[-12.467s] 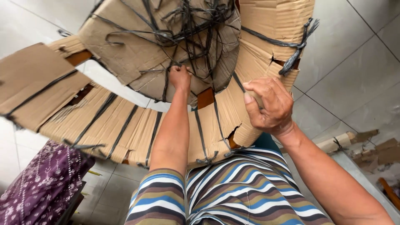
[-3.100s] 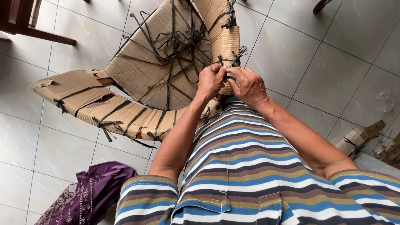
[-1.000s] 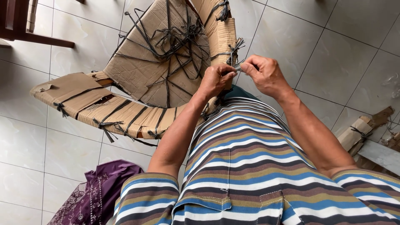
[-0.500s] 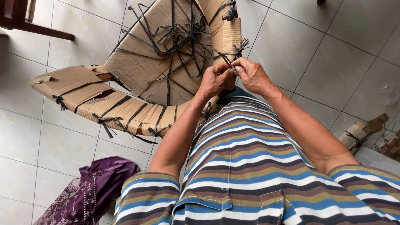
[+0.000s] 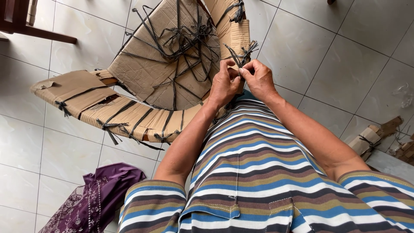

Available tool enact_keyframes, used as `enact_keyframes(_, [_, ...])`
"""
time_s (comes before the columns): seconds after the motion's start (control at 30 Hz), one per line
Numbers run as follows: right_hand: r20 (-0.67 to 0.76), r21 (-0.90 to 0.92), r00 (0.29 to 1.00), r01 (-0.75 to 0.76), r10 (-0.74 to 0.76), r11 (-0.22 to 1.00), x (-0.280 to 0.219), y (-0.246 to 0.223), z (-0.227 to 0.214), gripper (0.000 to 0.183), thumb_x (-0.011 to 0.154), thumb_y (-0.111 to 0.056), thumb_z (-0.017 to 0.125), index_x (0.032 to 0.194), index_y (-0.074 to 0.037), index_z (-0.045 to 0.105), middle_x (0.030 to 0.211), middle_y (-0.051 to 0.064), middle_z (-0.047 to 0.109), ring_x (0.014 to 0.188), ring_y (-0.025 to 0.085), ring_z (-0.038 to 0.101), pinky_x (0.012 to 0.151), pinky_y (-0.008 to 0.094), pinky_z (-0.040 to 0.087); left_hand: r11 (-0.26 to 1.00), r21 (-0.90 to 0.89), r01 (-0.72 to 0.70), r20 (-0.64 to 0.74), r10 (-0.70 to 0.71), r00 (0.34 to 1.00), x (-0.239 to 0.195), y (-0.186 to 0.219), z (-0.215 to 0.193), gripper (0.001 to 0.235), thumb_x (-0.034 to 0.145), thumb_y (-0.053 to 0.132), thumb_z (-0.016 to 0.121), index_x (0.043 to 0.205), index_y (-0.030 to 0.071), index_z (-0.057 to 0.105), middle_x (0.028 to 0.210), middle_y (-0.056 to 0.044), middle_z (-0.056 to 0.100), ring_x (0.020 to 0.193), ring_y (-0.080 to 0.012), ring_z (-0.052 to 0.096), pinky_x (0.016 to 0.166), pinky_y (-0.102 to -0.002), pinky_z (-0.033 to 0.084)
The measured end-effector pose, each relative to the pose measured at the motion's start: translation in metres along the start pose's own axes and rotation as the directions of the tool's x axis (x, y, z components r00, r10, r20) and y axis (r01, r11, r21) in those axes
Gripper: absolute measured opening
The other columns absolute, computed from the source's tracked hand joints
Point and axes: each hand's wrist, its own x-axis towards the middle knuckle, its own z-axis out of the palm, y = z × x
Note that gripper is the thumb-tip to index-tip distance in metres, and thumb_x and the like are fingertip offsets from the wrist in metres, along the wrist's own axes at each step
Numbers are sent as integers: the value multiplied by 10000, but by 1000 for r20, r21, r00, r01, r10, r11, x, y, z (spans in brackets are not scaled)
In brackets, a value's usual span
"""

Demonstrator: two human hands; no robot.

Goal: Securing cardboard padding to a wooden chair frame by wrapping and tying black plastic strips.

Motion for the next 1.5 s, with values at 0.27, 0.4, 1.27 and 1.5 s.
enact_keyframes(0.27, [83, -271, 918, 395, -388, 878, -4, -3, -3, 70, 999, -69, 706, 1041, -109, 745, 880, 100, 690, 875, 333, 718, 734, 407, 590, 989, 147, -5, -13, 8, 1000, 1, -21, 8, 449, 906, 102, 638, 1275, 186, 397, 995, -90, 762, 982, -409, 725, 870, -575, 571])
enact_keyframes(0.4, [178, -367, 873, 487, -454, 793, -5, 7, -5, 102, 969, -93, 732, 1071, -103, 731, 921, 103, 644, 903, 339, 698, 774, 438, 585, 977, 193, -85, 16, 84, 996, 3, -21, 4, 443, 901, 85, 618, 1268, 157, 380, 988, -139, 724, 999, -434, 694, 870, -590, 552])
enact_keyframes(1.27, [230, 103, 971, -91, 66, 991, -1, -16, -18, 98, 973, -160, 766, 1009, -70, 777, 736, 18, 654, 713, 81, 557, 655, 239, 462, 378, 808, -452, 11, 757, 653, -1, -46, 9, 94, 907, 215, 629, 837, 164, 593, 762, -33, 531, 774, -223, 596, 812, -350, 463])
enact_keyframes(1.5, [94, -213, 993, -53, 74, 976, 9, 47, -23, 178, 1027, -292, 753, 963, -126, 766, 749, 93, 691, 722, 257, 673, 654, 378, 510, 350, 818, -457, 52, 746, 664, -6, -33, -15, 139, 869, 239, 628, 785, 144, 571, 748, -37, 514, 766, -219, 577, 812, -354, 445])
